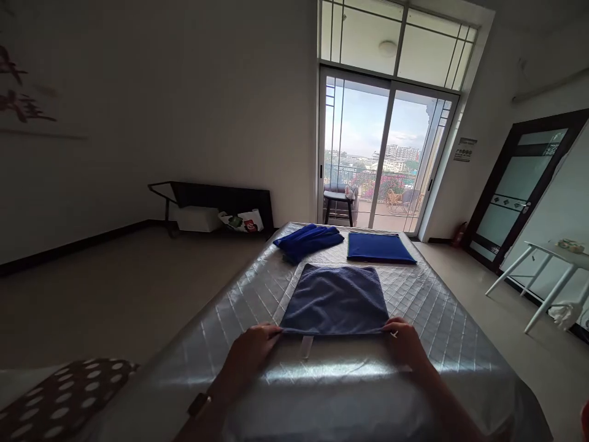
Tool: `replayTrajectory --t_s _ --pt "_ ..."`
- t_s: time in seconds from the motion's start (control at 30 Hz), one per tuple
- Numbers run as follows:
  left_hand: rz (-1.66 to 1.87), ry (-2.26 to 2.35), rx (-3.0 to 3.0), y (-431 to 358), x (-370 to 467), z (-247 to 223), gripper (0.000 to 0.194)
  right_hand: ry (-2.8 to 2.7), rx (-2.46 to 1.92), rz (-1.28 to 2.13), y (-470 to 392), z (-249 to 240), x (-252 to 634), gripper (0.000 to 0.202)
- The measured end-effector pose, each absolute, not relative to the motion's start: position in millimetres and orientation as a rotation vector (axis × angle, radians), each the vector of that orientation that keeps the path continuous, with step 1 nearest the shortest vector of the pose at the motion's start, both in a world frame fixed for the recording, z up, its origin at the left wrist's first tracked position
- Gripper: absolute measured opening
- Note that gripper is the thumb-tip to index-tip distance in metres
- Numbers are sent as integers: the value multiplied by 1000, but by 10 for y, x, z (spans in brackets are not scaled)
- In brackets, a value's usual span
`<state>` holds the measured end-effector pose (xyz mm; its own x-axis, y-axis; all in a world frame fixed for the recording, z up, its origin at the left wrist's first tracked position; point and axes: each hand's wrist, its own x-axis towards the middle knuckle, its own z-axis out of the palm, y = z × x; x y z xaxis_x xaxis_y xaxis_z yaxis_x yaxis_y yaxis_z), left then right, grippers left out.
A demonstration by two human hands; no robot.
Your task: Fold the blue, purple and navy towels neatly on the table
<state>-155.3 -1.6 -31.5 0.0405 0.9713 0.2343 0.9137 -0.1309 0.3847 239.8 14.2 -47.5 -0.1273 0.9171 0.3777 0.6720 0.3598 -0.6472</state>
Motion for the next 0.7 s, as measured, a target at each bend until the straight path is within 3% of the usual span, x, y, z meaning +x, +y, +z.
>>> replayTrajectory --t_s 0.17,0.7 --pt "485 2025 2091 -191 -1571 -461 41 -1856 -1461 482 13 -564 2403 21" --pt "586 2110 2049 -504 -1673 -483 38 -1987 -1403 391 -174 -588 2394 24"
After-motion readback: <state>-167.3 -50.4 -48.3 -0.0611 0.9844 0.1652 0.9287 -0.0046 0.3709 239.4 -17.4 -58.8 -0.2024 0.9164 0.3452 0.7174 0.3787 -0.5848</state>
